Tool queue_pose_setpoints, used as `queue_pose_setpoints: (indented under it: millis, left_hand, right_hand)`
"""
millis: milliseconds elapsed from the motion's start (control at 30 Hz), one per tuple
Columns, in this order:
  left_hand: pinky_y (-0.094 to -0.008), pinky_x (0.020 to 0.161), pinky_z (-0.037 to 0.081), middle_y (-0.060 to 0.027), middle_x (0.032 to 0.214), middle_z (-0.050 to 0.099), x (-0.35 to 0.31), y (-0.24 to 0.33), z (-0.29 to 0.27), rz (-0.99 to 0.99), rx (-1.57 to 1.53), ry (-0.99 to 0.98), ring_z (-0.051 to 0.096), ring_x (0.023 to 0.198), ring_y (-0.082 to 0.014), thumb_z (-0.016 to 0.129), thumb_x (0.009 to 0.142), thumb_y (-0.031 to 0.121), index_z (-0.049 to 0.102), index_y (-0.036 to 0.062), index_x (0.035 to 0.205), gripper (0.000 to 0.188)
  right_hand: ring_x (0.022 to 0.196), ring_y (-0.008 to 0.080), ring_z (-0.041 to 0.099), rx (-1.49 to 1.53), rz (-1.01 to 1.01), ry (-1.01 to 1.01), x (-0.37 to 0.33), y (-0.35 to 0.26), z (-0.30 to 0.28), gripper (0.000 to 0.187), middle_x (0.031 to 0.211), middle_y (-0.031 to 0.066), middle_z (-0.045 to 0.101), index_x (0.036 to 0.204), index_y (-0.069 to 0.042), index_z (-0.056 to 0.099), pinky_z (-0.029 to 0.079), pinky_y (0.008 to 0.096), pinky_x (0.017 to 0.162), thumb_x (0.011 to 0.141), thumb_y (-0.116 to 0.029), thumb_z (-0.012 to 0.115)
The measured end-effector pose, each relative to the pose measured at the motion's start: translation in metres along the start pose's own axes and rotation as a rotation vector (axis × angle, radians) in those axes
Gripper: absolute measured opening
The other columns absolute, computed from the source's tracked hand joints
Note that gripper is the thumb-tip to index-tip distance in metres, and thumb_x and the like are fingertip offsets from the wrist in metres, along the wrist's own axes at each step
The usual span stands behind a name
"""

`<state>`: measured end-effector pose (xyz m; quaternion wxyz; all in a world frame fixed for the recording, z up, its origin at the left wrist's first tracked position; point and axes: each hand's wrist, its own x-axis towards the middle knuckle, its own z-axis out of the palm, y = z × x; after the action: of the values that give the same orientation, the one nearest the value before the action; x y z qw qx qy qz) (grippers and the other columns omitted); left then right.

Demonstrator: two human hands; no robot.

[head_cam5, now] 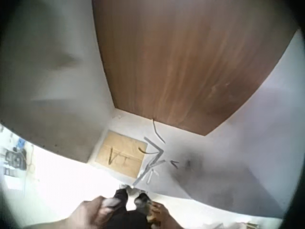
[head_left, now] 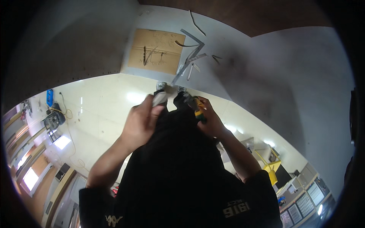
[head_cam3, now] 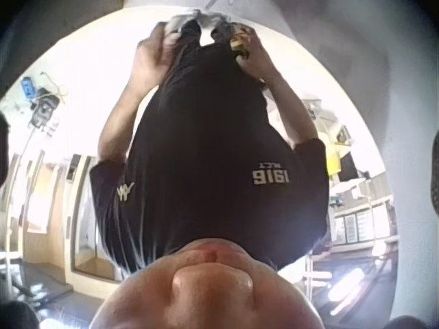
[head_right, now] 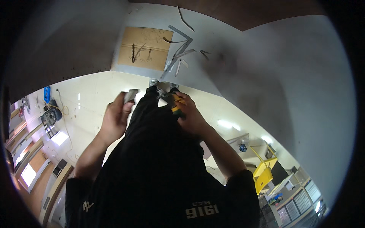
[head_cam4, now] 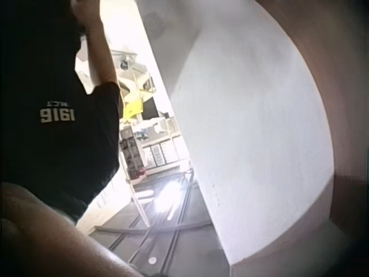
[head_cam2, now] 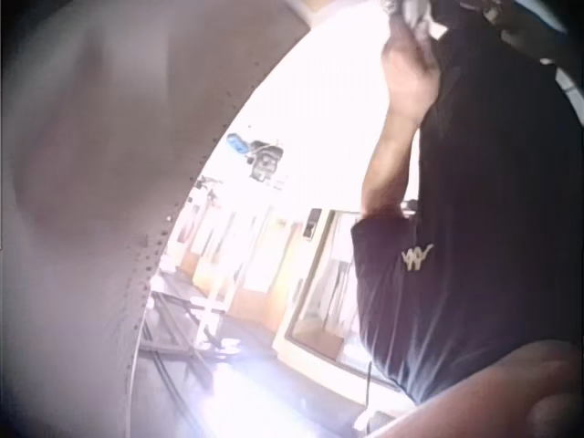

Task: The person assembles several thin metal strips into a layered stack. They repeatedly pick up individual strips, align them, and use pliers to press and secure the stack. The process continues with incremental additions and adjustments to the stack.

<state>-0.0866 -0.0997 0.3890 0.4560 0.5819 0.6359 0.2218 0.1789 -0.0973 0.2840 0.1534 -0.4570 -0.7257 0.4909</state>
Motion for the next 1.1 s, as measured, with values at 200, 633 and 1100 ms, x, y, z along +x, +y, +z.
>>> queue_pose_setpoints:
  millis: [200, 633, 1100]
  left_hand:
    - [-0.0436, 0.054, 0.049, -0.0207, 0.07, 0.062, -0.017, 0.008, 0.022, -0.109, 0.381, 0.116, 0.062, 0.062, -0.0391, 0.059, 0.091, 0.01, 0.052, -0.0002, 0.101, 0.016]
    - [-0.0395, 0.058, 0.051, -0.0165, 0.081, 0.066, -0.001, 0.062, 0.046, -0.066, 0.645, 0.113, 0.065, 0.067, -0.0337, 0.066, 0.086, 0.007, 0.056, 0.0008, 0.104, 0.022]
    - [-0.0349, 0.051, 0.05, -0.0082, 0.072, 0.056, -0.023, 0.038, 0.024, 0.1, 0.866, -0.029, 0.063, 0.061, -0.0251, 0.053, 0.091, 0.017, 0.051, 0.0058, 0.093, 0.011]
  right_hand:
    - [0.107, 0.0399, 0.051, -0.411, 0.436, 0.264, 0.016, 0.226, 0.05, 0.039, 0.111, 0.0202, 0.05, 0.111, -0.005, 0.049, 0.047, 0.05, 0.086, 0.082, -0.02, 0.07]
    - [0.113, 0.0321, 0.053, -0.633, 0.59, 0.263, 0.058, 0.313, 0.029, 0.037, 0.123, 0.0131, 0.051, 0.113, -0.012, 0.055, 0.049, 0.0432, 0.091, 0.081, -0.016, 0.072]
    - [0.069, 0.005, 0.054, 0.89, 0.101, -0.291, 0.049, -0.056, 0.005, 0.021, 0.072, 0.0007, 0.06, 0.089, 0.004, 0.064, 0.046, 0.0215, 0.063, 0.09, -0.017, 0.069]
